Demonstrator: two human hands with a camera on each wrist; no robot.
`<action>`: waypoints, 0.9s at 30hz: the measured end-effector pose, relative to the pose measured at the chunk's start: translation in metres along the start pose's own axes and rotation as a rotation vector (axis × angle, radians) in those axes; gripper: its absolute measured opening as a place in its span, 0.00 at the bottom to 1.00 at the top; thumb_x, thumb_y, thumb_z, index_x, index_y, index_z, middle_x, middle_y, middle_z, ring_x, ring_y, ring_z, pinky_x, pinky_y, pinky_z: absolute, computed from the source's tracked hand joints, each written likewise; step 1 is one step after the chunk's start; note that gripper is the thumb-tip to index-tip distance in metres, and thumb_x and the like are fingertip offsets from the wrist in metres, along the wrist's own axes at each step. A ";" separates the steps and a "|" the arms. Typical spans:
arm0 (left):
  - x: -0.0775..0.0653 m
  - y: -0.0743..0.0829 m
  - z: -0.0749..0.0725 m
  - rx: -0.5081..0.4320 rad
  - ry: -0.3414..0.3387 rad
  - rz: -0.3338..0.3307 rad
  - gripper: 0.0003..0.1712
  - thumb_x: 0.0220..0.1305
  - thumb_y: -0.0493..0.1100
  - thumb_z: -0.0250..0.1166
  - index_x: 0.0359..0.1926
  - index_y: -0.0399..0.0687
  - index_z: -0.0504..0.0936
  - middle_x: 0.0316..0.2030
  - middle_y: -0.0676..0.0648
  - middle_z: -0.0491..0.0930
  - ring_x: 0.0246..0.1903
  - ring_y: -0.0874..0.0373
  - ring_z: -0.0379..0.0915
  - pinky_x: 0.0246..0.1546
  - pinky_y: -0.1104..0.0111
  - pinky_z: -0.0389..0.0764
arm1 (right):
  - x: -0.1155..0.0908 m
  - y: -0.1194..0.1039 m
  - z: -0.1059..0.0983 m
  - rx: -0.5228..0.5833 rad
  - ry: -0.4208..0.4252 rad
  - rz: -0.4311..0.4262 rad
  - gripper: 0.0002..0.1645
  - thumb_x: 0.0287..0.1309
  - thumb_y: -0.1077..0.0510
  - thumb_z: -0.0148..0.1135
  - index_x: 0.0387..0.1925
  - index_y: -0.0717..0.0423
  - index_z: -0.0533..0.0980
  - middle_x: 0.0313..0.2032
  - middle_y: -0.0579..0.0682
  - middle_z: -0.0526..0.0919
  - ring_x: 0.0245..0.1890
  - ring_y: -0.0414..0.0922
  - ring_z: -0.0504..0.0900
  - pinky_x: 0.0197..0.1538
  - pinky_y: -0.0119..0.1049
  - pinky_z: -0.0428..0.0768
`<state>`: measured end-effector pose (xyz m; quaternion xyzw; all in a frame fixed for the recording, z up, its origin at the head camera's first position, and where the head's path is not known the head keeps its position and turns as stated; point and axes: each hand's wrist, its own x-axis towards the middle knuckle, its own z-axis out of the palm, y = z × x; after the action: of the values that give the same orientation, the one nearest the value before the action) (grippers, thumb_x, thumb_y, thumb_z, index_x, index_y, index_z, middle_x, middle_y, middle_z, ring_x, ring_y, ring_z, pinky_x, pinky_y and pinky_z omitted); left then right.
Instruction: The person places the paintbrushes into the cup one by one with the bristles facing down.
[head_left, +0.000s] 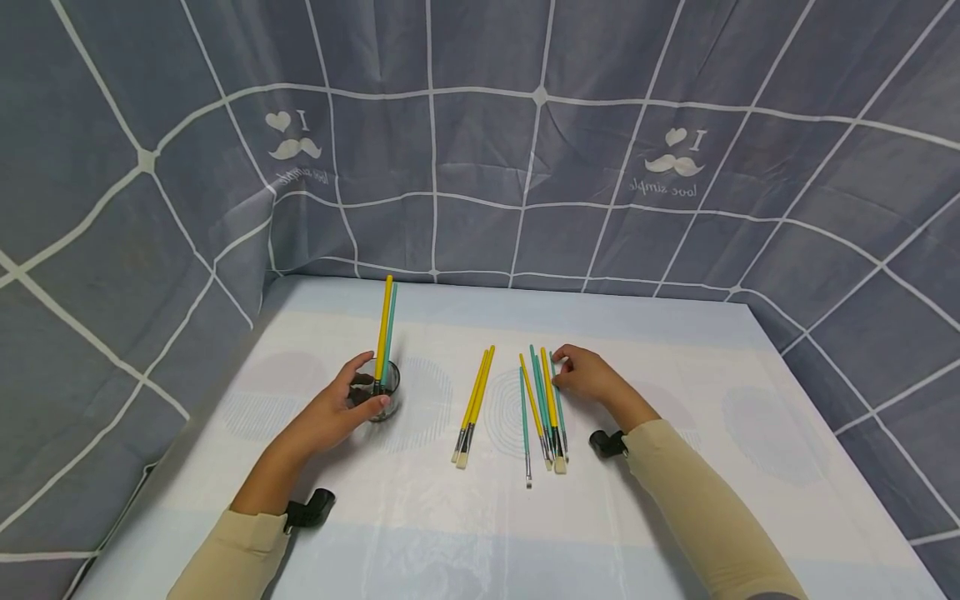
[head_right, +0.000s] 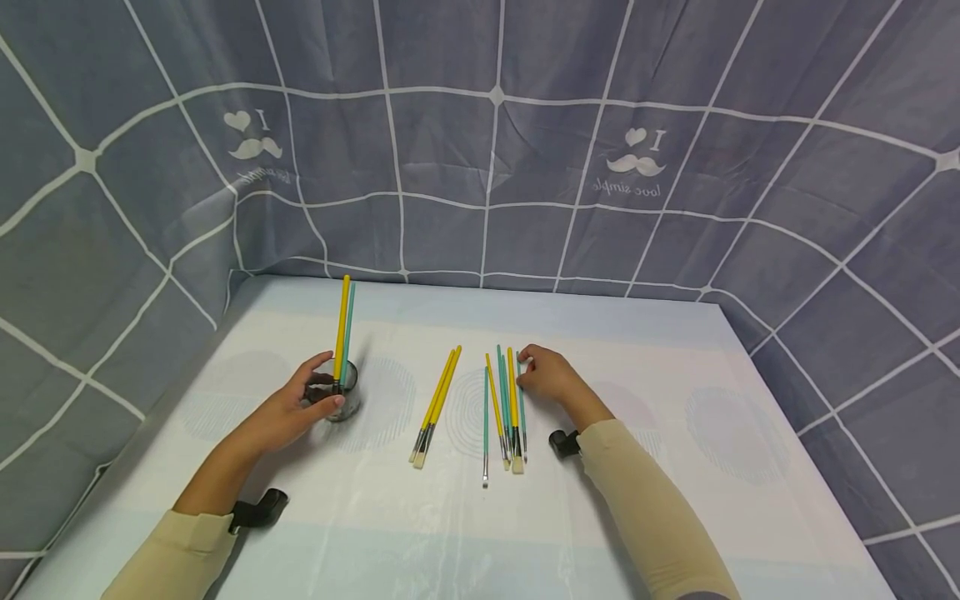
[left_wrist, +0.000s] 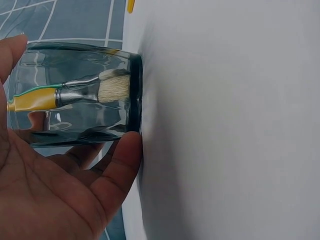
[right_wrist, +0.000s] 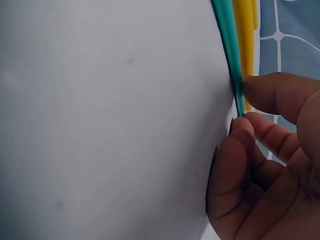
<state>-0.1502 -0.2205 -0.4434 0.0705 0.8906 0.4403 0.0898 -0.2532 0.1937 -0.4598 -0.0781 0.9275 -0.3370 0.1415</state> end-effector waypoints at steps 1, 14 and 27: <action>0.000 0.000 0.000 -0.002 0.000 0.000 0.50 0.67 0.64 0.62 0.78 0.58 0.44 0.68 0.33 0.62 0.66 0.35 0.58 0.59 0.36 0.63 | 0.000 0.000 0.000 -0.005 -0.001 0.003 0.19 0.60 0.61 0.65 0.52 0.58 0.73 0.34 0.52 0.73 0.32 0.48 0.70 0.38 0.40 0.69; 0.000 0.001 -0.002 0.006 -0.005 0.005 0.49 0.68 0.63 0.61 0.78 0.56 0.44 0.68 0.32 0.62 0.67 0.34 0.58 0.58 0.36 0.63 | 0.000 -0.006 0.000 -0.006 0.006 0.044 0.18 0.61 0.60 0.65 0.51 0.60 0.73 0.36 0.54 0.75 0.33 0.48 0.71 0.39 0.41 0.70; 0.000 0.001 -0.002 -0.035 -0.002 0.059 0.47 0.70 0.57 0.62 0.78 0.54 0.46 0.64 0.34 0.66 0.63 0.38 0.65 0.58 0.40 0.66 | 0.004 -0.011 0.002 -0.092 0.059 0.060 0.15 0.60 0.61 0.65 0.48 0.60 0.75 0.40 0.56 0.79 0.34 0.50 0.74 0.40 0.44 0.73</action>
<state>-0.1504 -0.2215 -0.4411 0.0957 0.8802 0.4581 0.0788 -0.2554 0.1829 -0.4546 -0.0468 0.9478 -0.2917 0.1203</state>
